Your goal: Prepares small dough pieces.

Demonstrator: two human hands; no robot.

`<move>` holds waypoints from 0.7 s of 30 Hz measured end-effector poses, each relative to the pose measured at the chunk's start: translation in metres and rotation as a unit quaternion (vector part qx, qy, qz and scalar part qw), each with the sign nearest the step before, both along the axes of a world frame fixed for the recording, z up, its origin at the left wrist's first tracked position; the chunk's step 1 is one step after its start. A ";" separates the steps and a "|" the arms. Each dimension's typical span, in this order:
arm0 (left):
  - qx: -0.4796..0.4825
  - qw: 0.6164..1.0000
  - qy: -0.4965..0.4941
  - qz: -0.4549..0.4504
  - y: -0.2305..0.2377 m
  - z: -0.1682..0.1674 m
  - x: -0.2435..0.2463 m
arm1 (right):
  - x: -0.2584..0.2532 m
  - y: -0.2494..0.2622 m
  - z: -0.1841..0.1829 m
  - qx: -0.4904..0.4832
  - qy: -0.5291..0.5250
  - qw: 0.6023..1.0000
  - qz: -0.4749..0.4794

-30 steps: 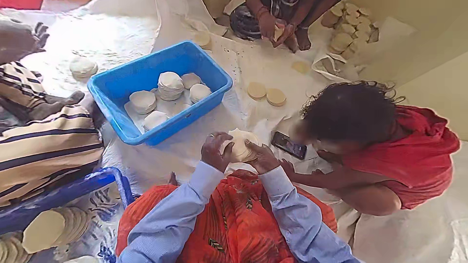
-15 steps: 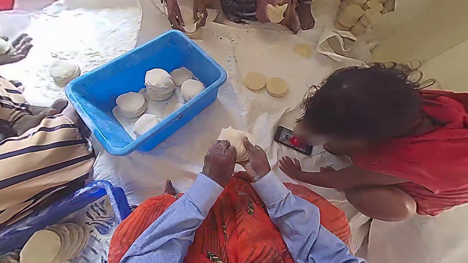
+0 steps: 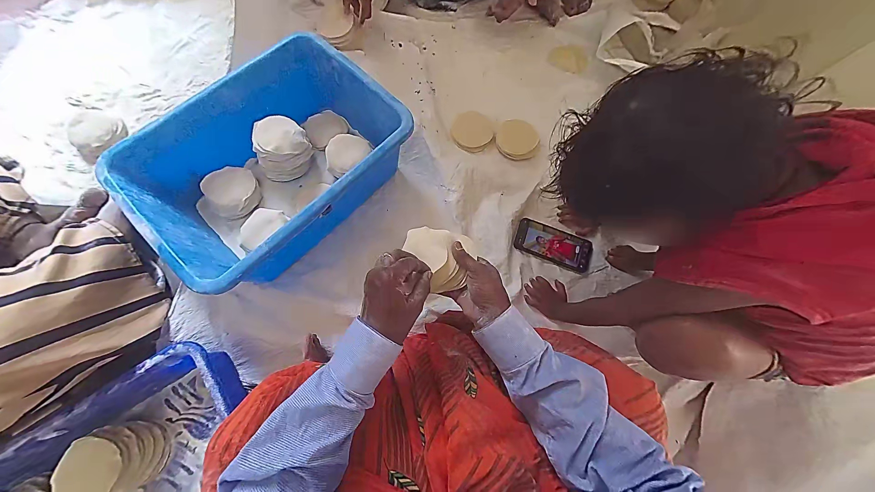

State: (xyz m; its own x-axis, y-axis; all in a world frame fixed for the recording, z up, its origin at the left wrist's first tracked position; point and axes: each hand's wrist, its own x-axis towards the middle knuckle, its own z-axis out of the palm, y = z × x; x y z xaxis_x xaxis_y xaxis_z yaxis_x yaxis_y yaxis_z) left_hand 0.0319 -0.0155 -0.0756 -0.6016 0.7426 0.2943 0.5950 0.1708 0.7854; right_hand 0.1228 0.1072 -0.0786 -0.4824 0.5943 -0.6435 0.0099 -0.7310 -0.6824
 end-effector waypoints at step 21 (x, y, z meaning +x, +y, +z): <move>0.000 0.995 0.098 -0.005 0.003 -0.002 0.014 | 0.000 0.000 0.004 0.009 -0.012 1.000 0.007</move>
